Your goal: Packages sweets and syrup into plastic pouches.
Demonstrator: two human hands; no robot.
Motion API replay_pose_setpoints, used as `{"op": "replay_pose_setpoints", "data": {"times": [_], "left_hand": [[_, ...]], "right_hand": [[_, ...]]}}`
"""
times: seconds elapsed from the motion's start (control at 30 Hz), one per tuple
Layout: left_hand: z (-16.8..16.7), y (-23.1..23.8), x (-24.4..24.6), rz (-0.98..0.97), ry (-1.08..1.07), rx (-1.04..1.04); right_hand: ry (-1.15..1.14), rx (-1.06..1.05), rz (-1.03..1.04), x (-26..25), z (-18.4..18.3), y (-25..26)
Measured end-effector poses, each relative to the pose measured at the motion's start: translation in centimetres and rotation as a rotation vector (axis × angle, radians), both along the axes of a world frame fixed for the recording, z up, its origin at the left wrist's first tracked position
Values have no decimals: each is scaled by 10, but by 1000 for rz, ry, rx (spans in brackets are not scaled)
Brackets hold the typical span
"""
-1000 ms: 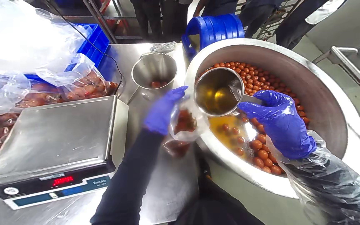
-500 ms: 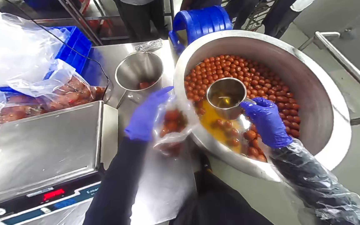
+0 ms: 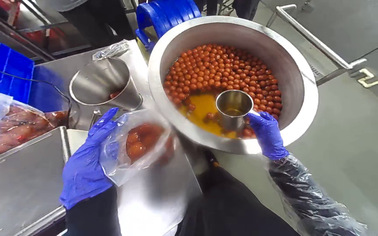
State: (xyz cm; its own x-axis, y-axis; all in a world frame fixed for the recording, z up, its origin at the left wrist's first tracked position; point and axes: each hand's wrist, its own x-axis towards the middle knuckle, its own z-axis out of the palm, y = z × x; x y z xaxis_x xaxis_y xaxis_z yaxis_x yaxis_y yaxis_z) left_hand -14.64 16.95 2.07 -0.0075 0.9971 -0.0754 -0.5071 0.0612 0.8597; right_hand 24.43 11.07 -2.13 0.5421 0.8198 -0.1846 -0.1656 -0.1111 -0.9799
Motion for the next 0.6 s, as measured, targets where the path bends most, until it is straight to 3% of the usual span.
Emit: {"op": "replay_pose_setpoints", "data": {"times": [0.2,0.47,0.6], "left_hand": [[-7,-30,-14,72,2,92],[-5,-64,-20,202,112,50],[-8,-73,-19,239,70,62]], "right_hand": [[21,-31,-32,-3,-6,-19],[-22,-99,-35,-6,7,-21],[-37,-102,-23,-3,12,-26]]}}
